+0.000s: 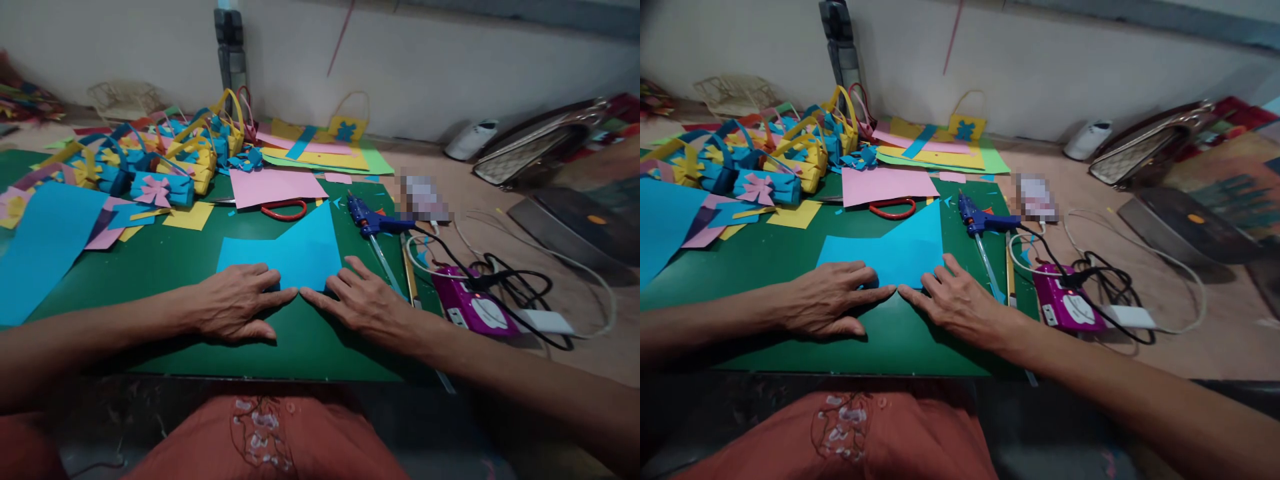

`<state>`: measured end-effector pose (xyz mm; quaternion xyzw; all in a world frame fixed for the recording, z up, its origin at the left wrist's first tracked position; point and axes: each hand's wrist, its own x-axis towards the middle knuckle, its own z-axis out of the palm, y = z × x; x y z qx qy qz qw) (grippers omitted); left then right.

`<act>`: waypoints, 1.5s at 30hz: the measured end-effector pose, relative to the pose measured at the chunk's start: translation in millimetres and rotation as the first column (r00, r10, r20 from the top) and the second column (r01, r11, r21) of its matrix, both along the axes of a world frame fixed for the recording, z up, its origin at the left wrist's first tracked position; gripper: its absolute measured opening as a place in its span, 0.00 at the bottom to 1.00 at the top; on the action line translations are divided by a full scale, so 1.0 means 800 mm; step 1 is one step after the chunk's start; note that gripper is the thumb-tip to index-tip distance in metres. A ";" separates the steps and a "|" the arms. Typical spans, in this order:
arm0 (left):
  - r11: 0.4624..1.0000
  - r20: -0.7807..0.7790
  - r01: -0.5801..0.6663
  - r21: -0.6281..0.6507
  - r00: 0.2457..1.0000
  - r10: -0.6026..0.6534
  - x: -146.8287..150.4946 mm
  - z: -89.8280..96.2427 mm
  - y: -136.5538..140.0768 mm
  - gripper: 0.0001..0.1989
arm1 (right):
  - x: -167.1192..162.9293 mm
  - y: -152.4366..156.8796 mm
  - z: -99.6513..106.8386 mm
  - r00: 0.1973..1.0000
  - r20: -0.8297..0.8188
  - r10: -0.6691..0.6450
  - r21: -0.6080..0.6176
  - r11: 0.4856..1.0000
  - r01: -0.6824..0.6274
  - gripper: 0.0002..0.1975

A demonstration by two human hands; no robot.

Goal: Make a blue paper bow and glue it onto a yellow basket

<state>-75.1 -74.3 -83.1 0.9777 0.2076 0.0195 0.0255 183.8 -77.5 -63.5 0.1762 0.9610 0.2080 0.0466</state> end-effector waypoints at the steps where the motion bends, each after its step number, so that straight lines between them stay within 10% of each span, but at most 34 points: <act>1: 1.000 -0.001 -0.001 -0.003 1.000 0.001 0.000 0.001 0.000 0.35 | 0.000 0.000 0.000 1.000 -0.003 -0.002 -0.003 1.000 0.002 0.25; 21: 0.996 0.035 -0.052 -0.071 0.998 0.054 0.006 -0.008 -0.006 0.36 | 0.017 -0.014 0.012 0.982 0.028 -0.188 -0.167 0.968 0.190 0.21; 33: 0.990 0.060 -0.075 -0.123 0.995 0.083 0.014 -0.007 -0.007 0.39 | 0.029 -0.008 0.011 0.995 0.083 -0.048 -0.100 0.993 0.056 0.09; 45: 0.982 -0.050 -0.140 -0.123 0.990 0.135 0.027 0.001 -0.013 0.39 | 0.016 -0.016 0.015 0.997 0.030 -0.069 -0.108 0.991 0.072 0.23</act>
